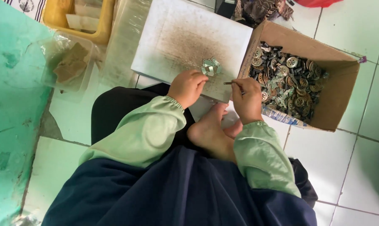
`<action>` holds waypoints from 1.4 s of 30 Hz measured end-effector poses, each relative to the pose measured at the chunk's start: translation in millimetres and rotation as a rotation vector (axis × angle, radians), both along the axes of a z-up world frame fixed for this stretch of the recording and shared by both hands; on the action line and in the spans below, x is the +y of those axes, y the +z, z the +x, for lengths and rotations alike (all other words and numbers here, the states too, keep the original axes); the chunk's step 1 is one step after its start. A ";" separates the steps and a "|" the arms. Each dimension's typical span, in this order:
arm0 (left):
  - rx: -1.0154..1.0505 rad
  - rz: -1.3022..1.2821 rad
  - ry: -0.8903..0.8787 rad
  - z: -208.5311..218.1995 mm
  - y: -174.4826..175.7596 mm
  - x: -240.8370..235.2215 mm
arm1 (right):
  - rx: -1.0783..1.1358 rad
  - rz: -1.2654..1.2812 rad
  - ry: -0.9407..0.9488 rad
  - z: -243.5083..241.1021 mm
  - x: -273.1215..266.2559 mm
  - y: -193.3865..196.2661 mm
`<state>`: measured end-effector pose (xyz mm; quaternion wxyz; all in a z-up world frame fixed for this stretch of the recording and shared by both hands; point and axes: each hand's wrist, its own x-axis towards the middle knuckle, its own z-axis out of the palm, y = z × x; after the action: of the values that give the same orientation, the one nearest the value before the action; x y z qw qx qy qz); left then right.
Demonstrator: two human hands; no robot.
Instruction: The person picks up small green metal components from a cardboard box filled with various circular metal parts, places them onto a white board to arrange them, and then slides them into a small clear plastic bag.
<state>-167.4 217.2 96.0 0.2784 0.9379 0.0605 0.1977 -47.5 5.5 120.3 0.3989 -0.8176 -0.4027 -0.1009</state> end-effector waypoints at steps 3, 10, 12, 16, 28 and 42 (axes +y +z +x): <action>-0.002 0.041 0.120 -1.7 -33.8 24.4 | 0.033 -0.073 0.006 -17.7 39.4 11.5; -0.021 0.064 0.168 5.8 -5.2 27.2 | -0.123 -0.241 0.012 -25.4 83.7 -9.6; -0.038 0.080 0.189 6.0 0.3 27.4 | -0.144 -0.258 -0.021 -24.5 88.1 -9.3; -0.049 0.051 0.214 8.2 -8.7 30.0 | -0.105 -0.228 -0.034 -22.4 82.6 -2.2; -0.259 0.118 0.011 7.3 37.1 -1.3 | 0.011 -0.134 -0.170 48.1 -123.5 55.2; -0.135 0.118 -0.441 141.7 -0.3 -189.6 | 0.324 -0.483 -0.394 153.2 -216.5 -79.4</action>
<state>-25.7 27.5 95.7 0.2631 0.9277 -0.1762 0.1977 105.7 -211.0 40.9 0.2257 -0.9558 -0.1807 0.0532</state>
